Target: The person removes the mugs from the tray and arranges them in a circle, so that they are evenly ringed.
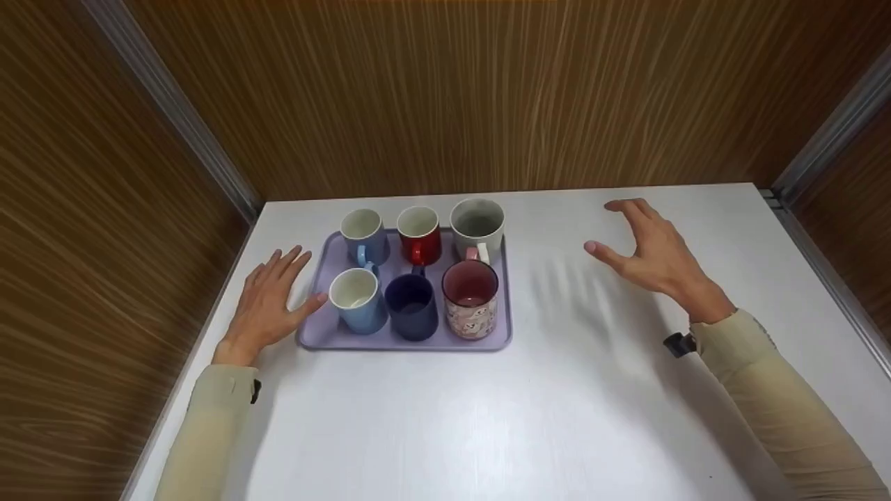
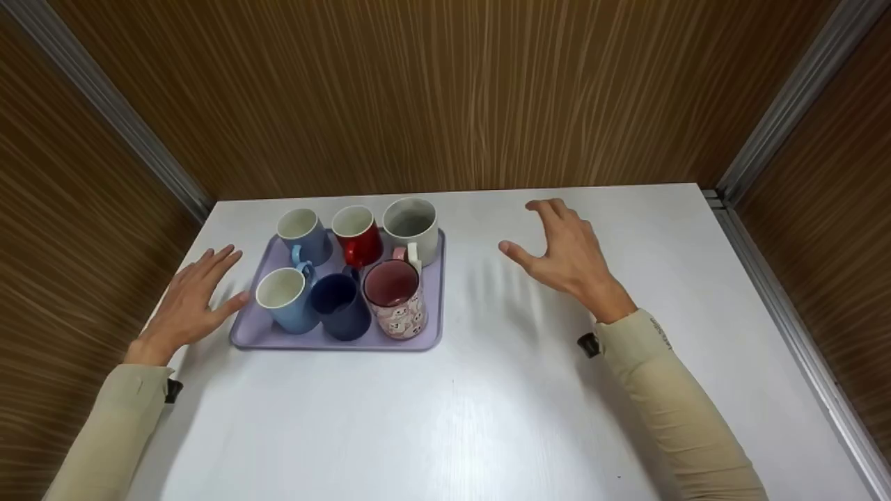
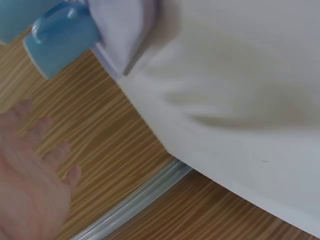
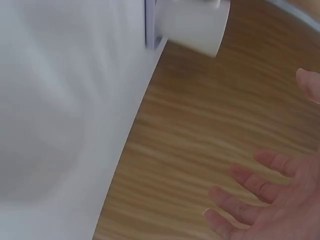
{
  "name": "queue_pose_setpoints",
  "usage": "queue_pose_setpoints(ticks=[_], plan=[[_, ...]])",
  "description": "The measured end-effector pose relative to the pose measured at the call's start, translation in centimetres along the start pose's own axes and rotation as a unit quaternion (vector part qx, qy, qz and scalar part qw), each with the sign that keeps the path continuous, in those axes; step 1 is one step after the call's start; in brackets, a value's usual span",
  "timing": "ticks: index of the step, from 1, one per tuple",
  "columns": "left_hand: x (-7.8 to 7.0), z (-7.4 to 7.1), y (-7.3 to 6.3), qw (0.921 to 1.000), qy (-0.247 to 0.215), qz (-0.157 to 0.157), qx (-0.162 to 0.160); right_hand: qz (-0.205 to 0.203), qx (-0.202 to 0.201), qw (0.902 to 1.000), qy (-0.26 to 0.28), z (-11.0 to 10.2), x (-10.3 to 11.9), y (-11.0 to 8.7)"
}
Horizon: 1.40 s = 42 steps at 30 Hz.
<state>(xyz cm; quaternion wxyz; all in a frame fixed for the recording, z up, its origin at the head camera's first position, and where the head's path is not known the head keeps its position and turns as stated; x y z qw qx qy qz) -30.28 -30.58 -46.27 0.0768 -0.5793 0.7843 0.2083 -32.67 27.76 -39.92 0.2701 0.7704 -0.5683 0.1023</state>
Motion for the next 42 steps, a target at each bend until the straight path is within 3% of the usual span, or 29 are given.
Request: queue_pose_setpoints(ticks=[13,18,23,28,33,42], plan=[[0.4,2.5,-1.5,0.9992,-0.013,0.012,0.036,-0.063,0.042,0.9957,0.054,5.0,5.3,-1.2],[0.8,3.8,-2.0,0.9971,-0.011,-0.001,0.075,-0.086,0.058,0.9914,0.08,7.0,7.3,-1.3],[1.4,4.6,-2.8,0.9953,-0.019,-0.02,0.092,-0.105,0.081,0.9859,0.101,9.1,9.1,-1.4],[1.7,5.3,-3.4,0.9934,-0.032,-0.032,0.105,-0.114,0.103,0.9801,0.125,11.2,10.1,-1.5],[1.7,6.3,-3.7,0.9928,-0.015,-0.027,0.115,-0.12,0.115,0.9733,0.158,12.8,10.6,-1.7],[2.0,6.8,-4.0,0.992,-0.006,-0.035,0.121,-0.128,0.117,0.957,0.233,14.6,11.5,-1.1]])
Point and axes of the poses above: each hand's wrist, its own y-axis towards the middle knuckle, its own z-axis out of the palm, x = y × z, the point moved 7 cm from there along y, towards the middle knuckle, and after that the axes turned 3 degrees about -y, right-handed, at the moved point
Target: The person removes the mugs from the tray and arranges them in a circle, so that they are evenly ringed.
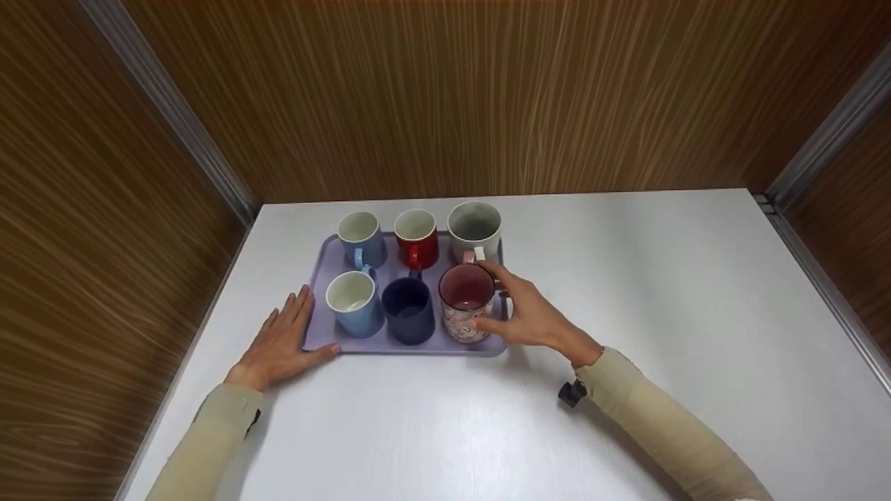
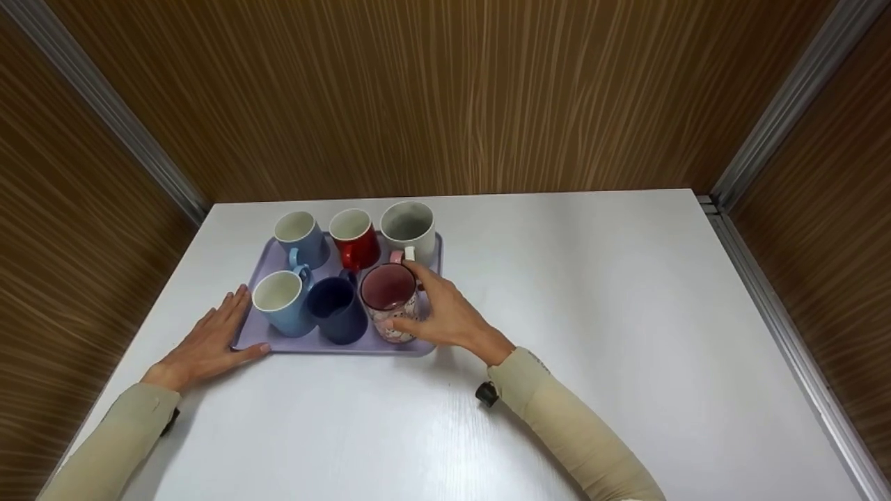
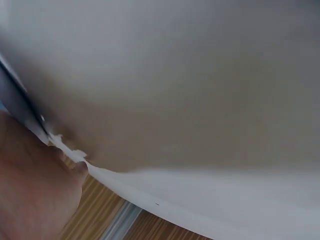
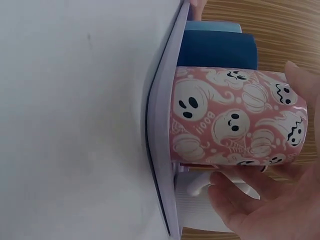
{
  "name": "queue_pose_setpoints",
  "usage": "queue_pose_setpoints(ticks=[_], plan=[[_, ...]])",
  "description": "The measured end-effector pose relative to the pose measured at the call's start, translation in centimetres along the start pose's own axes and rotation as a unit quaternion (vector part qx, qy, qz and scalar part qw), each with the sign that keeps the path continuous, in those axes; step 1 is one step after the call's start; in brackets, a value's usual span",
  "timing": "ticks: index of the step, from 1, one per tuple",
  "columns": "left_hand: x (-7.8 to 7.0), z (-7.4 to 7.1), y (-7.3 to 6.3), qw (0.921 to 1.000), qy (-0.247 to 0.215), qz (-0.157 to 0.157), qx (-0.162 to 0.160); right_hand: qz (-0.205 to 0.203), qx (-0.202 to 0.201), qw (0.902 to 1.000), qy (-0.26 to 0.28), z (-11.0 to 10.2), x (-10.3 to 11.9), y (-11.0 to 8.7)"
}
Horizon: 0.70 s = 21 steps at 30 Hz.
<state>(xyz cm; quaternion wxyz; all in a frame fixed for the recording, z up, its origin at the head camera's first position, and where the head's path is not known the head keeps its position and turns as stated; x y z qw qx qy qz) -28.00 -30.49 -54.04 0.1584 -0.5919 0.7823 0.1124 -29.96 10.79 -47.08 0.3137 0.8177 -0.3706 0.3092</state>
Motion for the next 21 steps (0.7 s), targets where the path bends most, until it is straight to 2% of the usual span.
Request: queue_pose_setpoints(ticks=[14,21], plan=[[-0.3,0.5,-0.2,0.9998,0.011,0.014,-0.005,-0.013,-0.032,0.9935,0.109,1.1,-1.1,0.7],[-0.3,0.3,0.1,0.9997,0.008,0.021,-0.013,-0.007,-0.059,0.9913,0.117,0.9,-1.3,0.7]])
Point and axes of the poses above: each hand's wrist, its own y-axis towards the middle knuckle, its own z-axis out of the palm, x = y × z, the point moved 7 cm from there along y, towards the middle knuckle, and after that the axes turned 3 degrees about -y, right-handed, at the moved point
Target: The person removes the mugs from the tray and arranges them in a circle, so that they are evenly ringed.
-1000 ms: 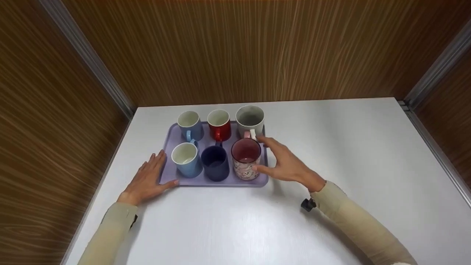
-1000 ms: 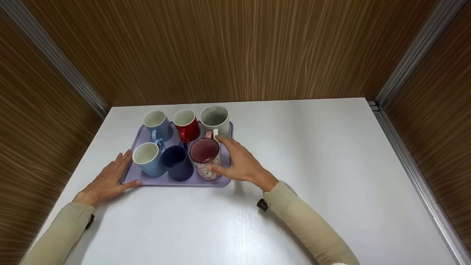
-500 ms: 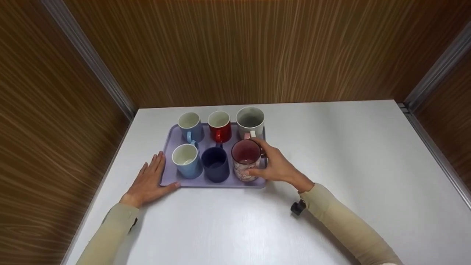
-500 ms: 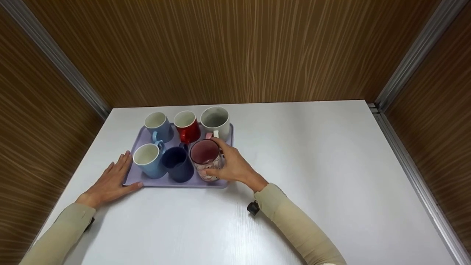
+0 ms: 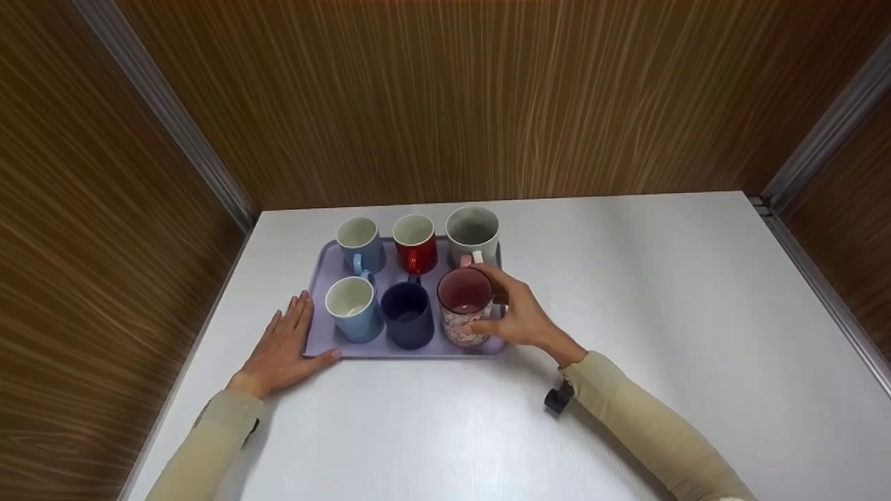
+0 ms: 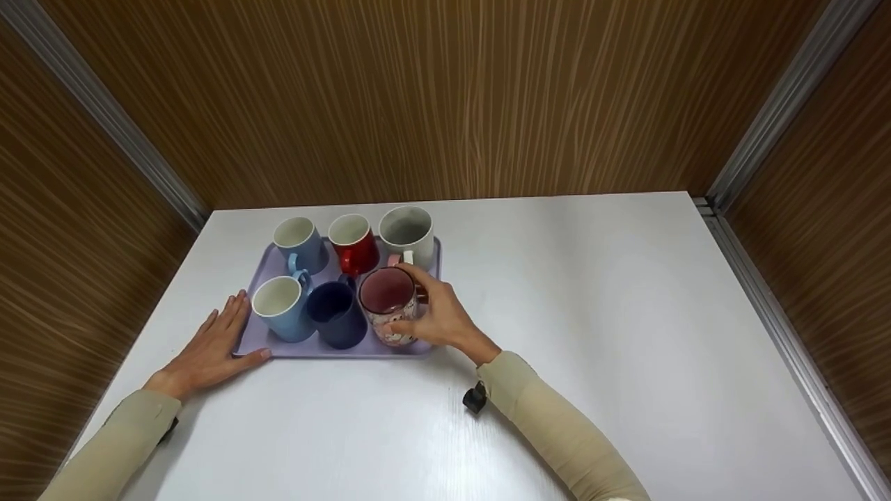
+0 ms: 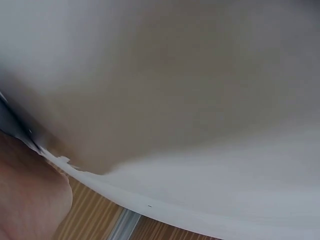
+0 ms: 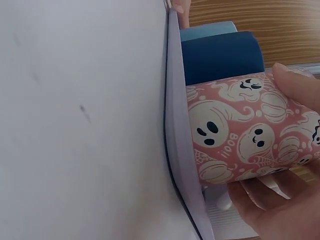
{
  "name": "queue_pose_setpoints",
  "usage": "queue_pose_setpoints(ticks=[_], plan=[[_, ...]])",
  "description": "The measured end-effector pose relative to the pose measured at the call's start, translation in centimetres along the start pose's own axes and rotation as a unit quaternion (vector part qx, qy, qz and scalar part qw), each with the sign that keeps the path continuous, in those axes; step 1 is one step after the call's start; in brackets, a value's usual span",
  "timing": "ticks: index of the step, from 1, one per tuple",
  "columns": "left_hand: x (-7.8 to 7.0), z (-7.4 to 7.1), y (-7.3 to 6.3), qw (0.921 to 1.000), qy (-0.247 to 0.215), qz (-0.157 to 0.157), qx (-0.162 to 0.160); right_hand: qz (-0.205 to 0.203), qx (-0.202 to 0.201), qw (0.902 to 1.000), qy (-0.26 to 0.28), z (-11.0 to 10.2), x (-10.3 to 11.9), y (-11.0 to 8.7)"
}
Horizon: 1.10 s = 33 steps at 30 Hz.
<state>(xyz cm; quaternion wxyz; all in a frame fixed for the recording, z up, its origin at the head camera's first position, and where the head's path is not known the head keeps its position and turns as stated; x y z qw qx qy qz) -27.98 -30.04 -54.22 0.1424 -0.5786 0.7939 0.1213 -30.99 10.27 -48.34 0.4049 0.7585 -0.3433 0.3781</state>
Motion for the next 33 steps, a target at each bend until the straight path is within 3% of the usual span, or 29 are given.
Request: queue_pose_setpoints(ticks=[10,22,33], plan=[[0.0,0.2,0.0,0.9999,-0.002,0.01,-0.009,0.016,-0.008,0.9997,-0.014,-0.6,0.8,-0.6],[0.3,0.3,0.0,1.0,0.001,-0.004,0.007,-0.009,0.004,0.9997,0.022,-1.3,2.8,-1.2],[0.5,0.5,0.2,0.9997,0.004,-0.013,0.019,-0.004,-0.013,0.9999,-0.003,-3.7,3.1,-2.2]])
Point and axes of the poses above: each hand's wrist, its own y-axis towards the middle knuckle, its own z-axis out of the palm, x = y × z, the point moved 7 cm from there along y, towards the middle knuckle, and after that the axes turned 3 degrees about -y, right-handed, at the moved point
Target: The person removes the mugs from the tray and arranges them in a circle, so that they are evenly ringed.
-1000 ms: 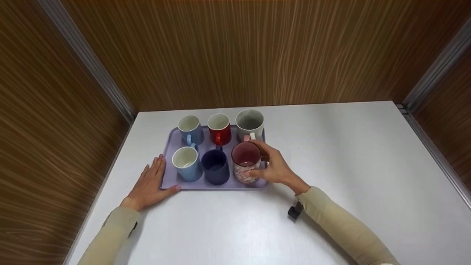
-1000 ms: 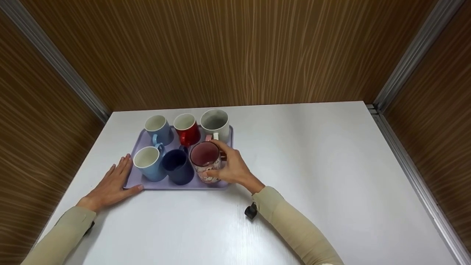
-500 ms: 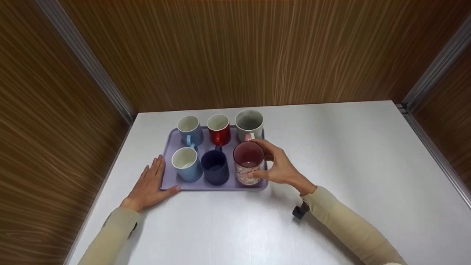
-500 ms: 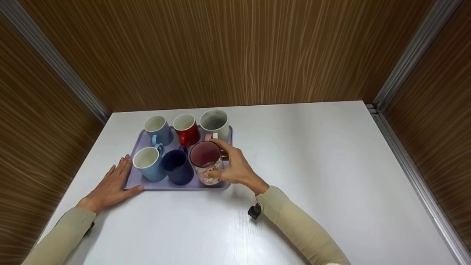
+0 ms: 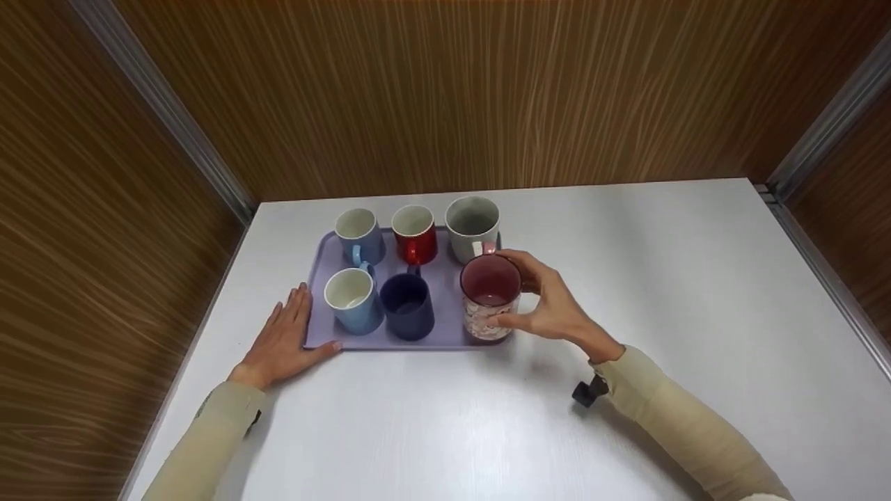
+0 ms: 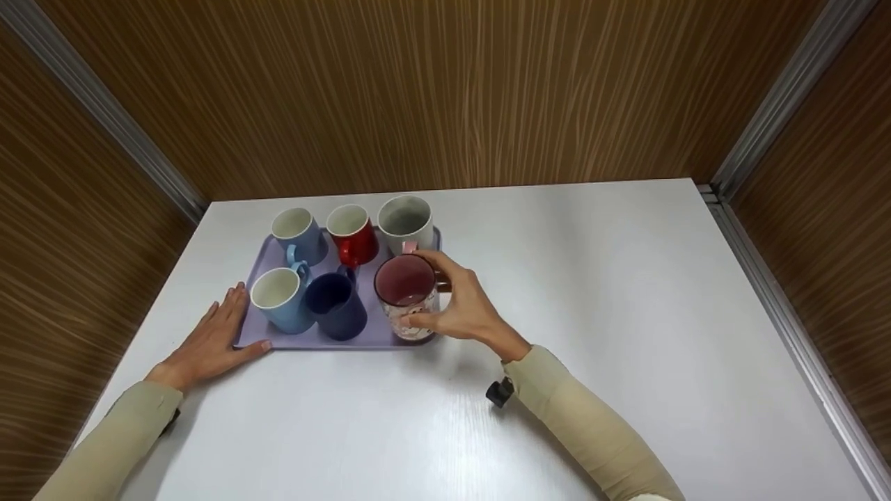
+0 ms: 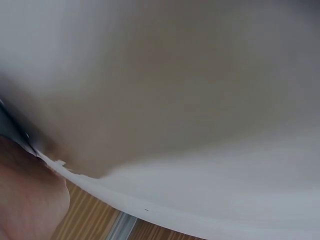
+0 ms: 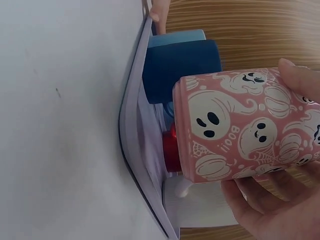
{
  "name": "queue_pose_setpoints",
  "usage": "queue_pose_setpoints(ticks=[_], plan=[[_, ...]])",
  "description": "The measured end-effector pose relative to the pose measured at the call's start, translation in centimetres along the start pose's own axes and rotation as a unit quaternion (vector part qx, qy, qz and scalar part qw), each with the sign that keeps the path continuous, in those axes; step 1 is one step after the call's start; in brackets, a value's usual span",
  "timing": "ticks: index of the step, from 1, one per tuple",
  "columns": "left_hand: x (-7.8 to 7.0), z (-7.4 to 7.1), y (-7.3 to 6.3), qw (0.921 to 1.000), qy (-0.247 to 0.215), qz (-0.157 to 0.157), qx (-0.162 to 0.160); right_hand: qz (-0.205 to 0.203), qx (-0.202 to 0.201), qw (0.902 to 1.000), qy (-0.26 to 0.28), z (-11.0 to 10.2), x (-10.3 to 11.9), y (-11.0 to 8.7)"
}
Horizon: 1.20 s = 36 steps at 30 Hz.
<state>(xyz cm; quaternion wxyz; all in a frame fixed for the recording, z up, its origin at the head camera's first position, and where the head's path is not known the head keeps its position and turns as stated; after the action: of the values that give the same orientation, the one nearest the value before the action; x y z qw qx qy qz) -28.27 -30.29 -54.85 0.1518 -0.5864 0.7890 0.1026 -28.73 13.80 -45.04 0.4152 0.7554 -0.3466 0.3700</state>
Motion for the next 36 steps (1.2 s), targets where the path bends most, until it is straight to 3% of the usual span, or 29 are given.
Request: queue_pose_setpoints(ticks=[11,19,27,36], plan=[[0.0,0.0,0.0,1.0,-0.003,0.004,-0.003,0.018,-0.061,0.9977,-0.024,-5.0,-0.8,-0.6],[0.1,0.1,0.1,1.0,-0.001,-0.003,0.007,0.049,-0.111,0.9907,-0.062,-8.7,-1.9,-1.1],[-0.1,-0.2,0.2,1.0,0.005,0.003,-0.007,0.056,-0.146,0.9839,-0.086,-11.3,-0.2,-1.7],[-0.1,0.0,0.0,1.0,0.005,0.003,-0.002,0.104,-0.159,0.9727,-0.133,-14.3,-5.7,-2.4]])
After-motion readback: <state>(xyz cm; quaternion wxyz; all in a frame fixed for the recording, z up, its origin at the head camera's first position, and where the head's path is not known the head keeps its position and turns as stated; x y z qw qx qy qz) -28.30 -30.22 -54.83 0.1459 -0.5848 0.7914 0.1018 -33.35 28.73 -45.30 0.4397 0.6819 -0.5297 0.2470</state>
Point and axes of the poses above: each hand's wrist, its own y-axis towards the middle knuckle, its own z-axis out of the palm, x = y × z, the point moved 7 cm from there along y, towards the middle knuckle, and after that the axes turned 3 degrees about -y, right-handed, at the moved point
